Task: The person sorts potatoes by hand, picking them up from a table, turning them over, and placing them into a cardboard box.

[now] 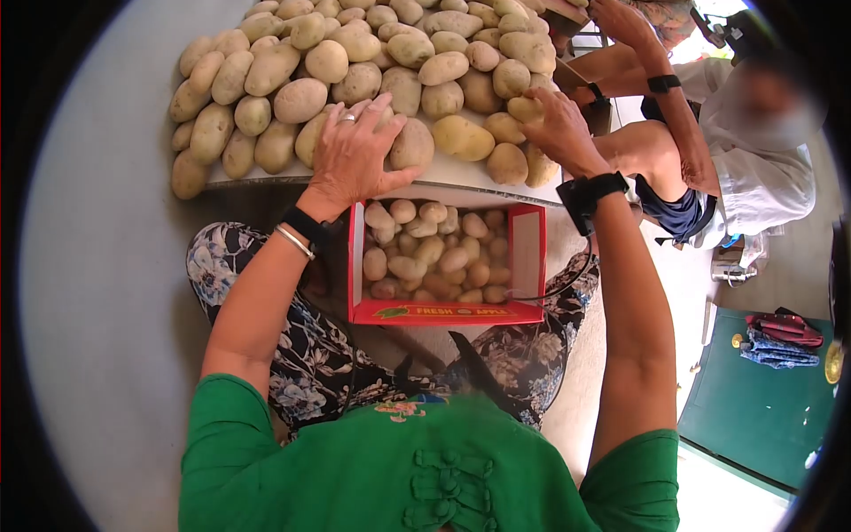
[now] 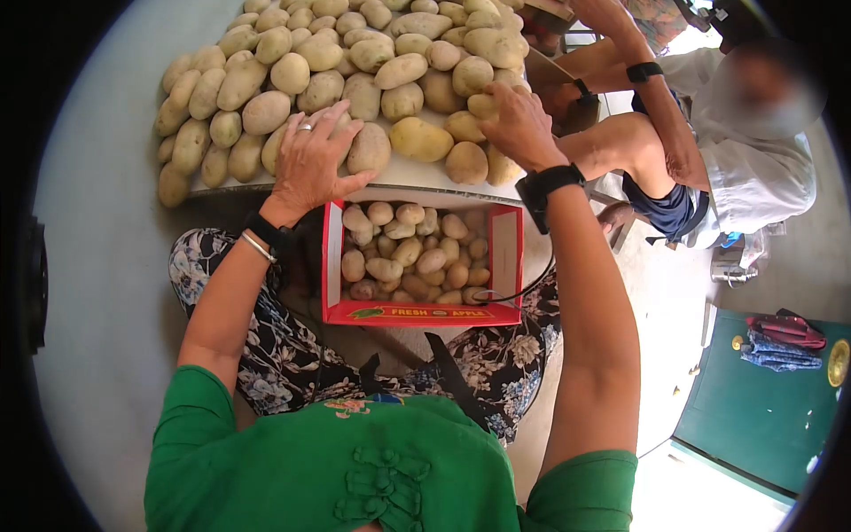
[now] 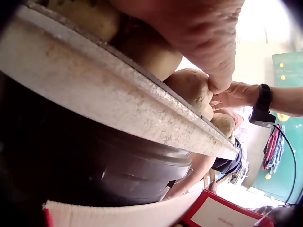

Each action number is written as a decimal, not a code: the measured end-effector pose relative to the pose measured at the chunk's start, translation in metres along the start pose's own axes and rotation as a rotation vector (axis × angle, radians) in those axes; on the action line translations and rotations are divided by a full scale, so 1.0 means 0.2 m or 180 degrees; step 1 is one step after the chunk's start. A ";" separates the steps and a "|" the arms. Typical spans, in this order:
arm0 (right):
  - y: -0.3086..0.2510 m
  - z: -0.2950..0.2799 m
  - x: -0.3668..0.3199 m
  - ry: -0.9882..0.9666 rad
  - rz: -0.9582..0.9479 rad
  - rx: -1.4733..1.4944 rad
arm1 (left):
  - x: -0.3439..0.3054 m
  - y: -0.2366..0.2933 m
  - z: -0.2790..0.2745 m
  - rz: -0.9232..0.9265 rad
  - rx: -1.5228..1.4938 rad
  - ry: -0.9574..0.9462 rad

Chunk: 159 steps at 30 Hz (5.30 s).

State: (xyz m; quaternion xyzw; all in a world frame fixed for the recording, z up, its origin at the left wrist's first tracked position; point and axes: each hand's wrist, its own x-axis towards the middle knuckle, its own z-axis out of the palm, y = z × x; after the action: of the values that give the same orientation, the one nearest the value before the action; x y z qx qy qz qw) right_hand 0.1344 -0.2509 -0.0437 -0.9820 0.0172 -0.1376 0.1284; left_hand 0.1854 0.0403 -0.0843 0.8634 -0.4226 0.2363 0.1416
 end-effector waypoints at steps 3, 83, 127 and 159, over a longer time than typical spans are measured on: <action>0.02 -0.01 0.04 -0.0358 0.0054 0.0426 | 0.00 -0.01 0.00 0.0083 -0.0098 -0.0086; -0.33 -0.01 -0.65 -0.1249 0.1036 0.3256 | 0.13 -0.29 -0.18 -0.0405 -0.1298 0.2314; -0.19 -0.21 -0.47 0.0854 0.1244 0.4453 | 0.09 -0.30 -0.21 -0.0670 -0.1413 0.2326; 0.34 0.39 -0.42 -0.0110 0.2663 0.2641 | 0.10 -0.18 -0.21 -0.0486 -0.1589 0.1784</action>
State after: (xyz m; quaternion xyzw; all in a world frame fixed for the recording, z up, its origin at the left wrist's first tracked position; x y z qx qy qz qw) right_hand 0.0759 -0.2921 -0.1564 -0.7615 0.3459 -0.0544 0.5454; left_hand 0.2130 0.0681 -0.0404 0.7332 -0.3464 0.3418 0.4749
